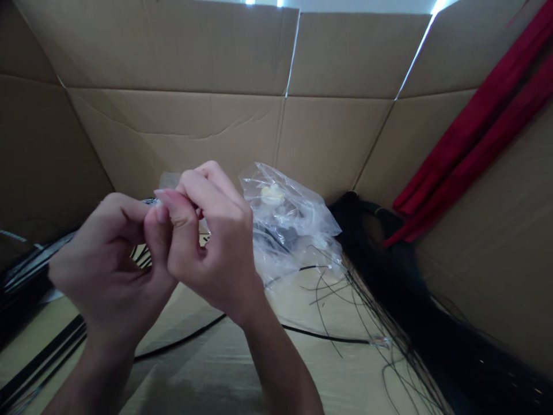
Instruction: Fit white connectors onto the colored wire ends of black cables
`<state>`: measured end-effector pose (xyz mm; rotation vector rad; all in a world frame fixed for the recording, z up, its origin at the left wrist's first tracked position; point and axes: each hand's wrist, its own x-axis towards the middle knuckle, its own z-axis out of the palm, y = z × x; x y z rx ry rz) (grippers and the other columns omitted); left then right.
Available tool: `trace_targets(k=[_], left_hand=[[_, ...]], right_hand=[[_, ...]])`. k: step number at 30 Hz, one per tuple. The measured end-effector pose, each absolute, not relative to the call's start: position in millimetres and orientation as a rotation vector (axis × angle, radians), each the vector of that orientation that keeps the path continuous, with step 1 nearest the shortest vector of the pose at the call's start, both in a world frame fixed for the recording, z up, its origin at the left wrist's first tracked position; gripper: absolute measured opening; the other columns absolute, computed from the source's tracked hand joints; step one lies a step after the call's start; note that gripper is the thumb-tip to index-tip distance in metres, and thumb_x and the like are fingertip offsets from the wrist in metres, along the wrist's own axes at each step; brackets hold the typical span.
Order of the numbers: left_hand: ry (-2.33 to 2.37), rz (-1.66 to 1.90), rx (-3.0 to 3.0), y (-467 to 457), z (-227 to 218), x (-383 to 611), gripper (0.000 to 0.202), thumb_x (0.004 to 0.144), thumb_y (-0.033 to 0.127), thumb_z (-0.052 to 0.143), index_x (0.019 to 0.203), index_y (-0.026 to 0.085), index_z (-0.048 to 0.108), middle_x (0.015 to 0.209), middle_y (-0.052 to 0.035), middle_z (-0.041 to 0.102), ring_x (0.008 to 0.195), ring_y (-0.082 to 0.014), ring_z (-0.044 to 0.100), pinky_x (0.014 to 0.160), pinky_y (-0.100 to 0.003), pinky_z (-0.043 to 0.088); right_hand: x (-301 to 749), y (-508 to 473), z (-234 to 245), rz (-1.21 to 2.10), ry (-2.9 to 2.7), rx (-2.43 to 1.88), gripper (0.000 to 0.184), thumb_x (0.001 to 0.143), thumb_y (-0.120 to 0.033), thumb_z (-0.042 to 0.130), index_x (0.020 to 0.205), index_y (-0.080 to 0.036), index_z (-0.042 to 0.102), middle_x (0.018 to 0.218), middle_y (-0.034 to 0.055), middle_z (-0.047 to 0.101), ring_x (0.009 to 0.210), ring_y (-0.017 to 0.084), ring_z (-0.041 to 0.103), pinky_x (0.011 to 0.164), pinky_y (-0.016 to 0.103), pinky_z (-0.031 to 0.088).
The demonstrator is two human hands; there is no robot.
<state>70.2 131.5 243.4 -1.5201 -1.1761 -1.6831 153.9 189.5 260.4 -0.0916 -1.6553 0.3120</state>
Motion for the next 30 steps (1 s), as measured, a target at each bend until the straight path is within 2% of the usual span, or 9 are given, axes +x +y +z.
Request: trace_targets(k=[7,16,20,23,27,30], left_hand=[[-1.215,-1.629,-1.432,133.9,241.0,68.5,0.028,0.081,0.017,0.067,0.062,0.019,0.045,0.049,0.0075,0.040,0.044,-0.0054,0.033,0.042,-0.026,0.025],[-1.159,-1.619,-1.483,135.8,241.3,67.7,0.028,0.080,0.014,0.067,0.062,0.020,0.046,0.049,0.0071,0.040,0.042,-0.0062,0.032,0.041,-0.027,0.024],[-1.039,-1.779,-1.630,141.0,242.1,62.9,0.020,0.086,0.012,0.062,0.070,0.021,0.053,0.056,0.0066,0.047,0.047,-0.0056,0.040,0.045,-0.025,0.031],[-0.966,-1.973,-1.862,143.9,245.2,58.1,0.019,0.092,0.017,0.057,0.073,0.021,0.056,0.059,0.0043,0.050,0.048,-0.0069,0.044,0.045,-0.025,0.036],[-0.973,-2.147,-1.995,143.7,247.7,56.1,0.018,0.092,0.019,0.059,0.075,0.022,0.057,0.057,0.0042,0.051,0.046,-0.0074,0.048,0.041,-0.024,0.039],[-0.981,-2.162,-1.964,142.4,247.8,58.6,0.019,0.093,0.016,0.057,0.076,0.023,0.059,0.056,0.0050,0.052,0.045,-0.0065,0.048,0.038,-0.021,0.040]], right_hand=[[152.1,184.8,260.0,0.449,-1.624,-0.093,0.031,0.094,-0.012,0.048,0.064,-0.019,0.046,0.071,-0.0010,0.047,0.068,0.010,0.048,0.062,0.027,0.044],[147.6,185.4,257.0,0.482,-1.537,-0.102,0.031,0.093,-0.010,0.048,0.064,-0.020,0.042,0.069,-0.0013,0.046,0.065,0.010,0.050,0.058,0.025,0.043],[150.2,186.5,257.4,0.459,-1.550,-0.115,0.030,0.096,-0.016,0.047,0.067,-0.020,0.044,0.070,-0.0014,0.047,0.066,0.010,0.049,0.061,0.026,0.043],[152.1,188.1,257.8,0.531,-1.583,-0.098,0.033,0.099,-0.021,0.046,0.066,-0.019,0.044,0.069,-0.0024,0.045,0.065,0.009,0.047,0.061,0.025,0.043],[154.1,189.8,258.0,0.696,-1.646,-0.021,0.037,0.102,-0.029,0.044,0.066,-0.019,0.043,0.066,-0.0037,0.045,0.059,0.007,0.047,0.054,0.023,0.043],[157.0,191.7,258.2,0.737,-1.693,0.004,0.039,0.102,-0.037,0.041,0.067,-0.020,0.043,0.066,-0.0031,0.046,0.060,0.009,0.048,0.055,0.026,0.043]])
